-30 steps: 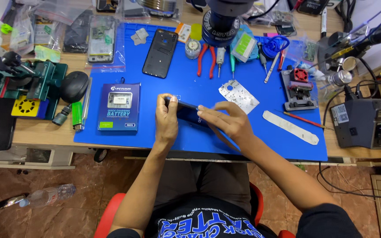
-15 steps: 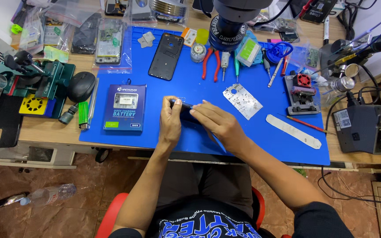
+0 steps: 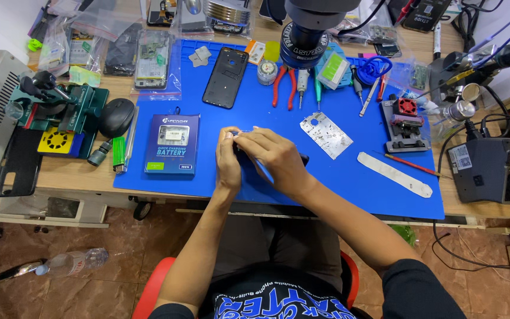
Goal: The person works on a black smartphone at a cluttered workbench, using a metal prying tool to separate the back cover from the device. They open a drawer to retrieve a tool, then continue prying the edges of the phone until the back cover is removed, revealing the internal components.
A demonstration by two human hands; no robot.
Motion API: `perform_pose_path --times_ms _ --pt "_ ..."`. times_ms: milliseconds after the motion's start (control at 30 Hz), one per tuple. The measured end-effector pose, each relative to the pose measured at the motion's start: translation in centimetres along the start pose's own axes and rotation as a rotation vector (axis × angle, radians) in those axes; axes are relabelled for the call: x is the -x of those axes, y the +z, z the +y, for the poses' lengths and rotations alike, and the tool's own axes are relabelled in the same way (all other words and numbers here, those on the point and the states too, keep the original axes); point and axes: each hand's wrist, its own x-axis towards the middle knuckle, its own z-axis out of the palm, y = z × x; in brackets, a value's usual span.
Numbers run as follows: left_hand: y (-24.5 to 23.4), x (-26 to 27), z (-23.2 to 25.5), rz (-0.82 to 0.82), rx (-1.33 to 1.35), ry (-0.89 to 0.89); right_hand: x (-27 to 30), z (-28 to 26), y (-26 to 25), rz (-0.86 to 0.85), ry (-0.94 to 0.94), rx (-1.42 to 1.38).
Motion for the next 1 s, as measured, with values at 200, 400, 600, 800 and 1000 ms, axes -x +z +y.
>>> perform_pose_path --times_ms 200,400,600,800,1000 --pt "0.4 0.2 2.1 -0.01 0.018 0.044 -0.2 0.5 -1.7 0.05 0.162 -0.304" --pt "1.6 1.3 6.1 0.018 0.05 0.101 -0.2 0.6 -3.9 0.109 0.24 -0.374" --pt "4.0 3.5 7.9 -0.022 -0.079 0.11 1.1 0.2 -4.1 0.238 0.233 -0.271" --pt "4.9 1.5 6.9 -0.076 -0.172 0.255 1.0 0.0 -5.3 0.333 0.273 -0.287" --pt "5.6 -0.5 10.8 -0.152 -0.374 0.498 1.0 -0.4 -7.8 0.37 0.442 -0.425"
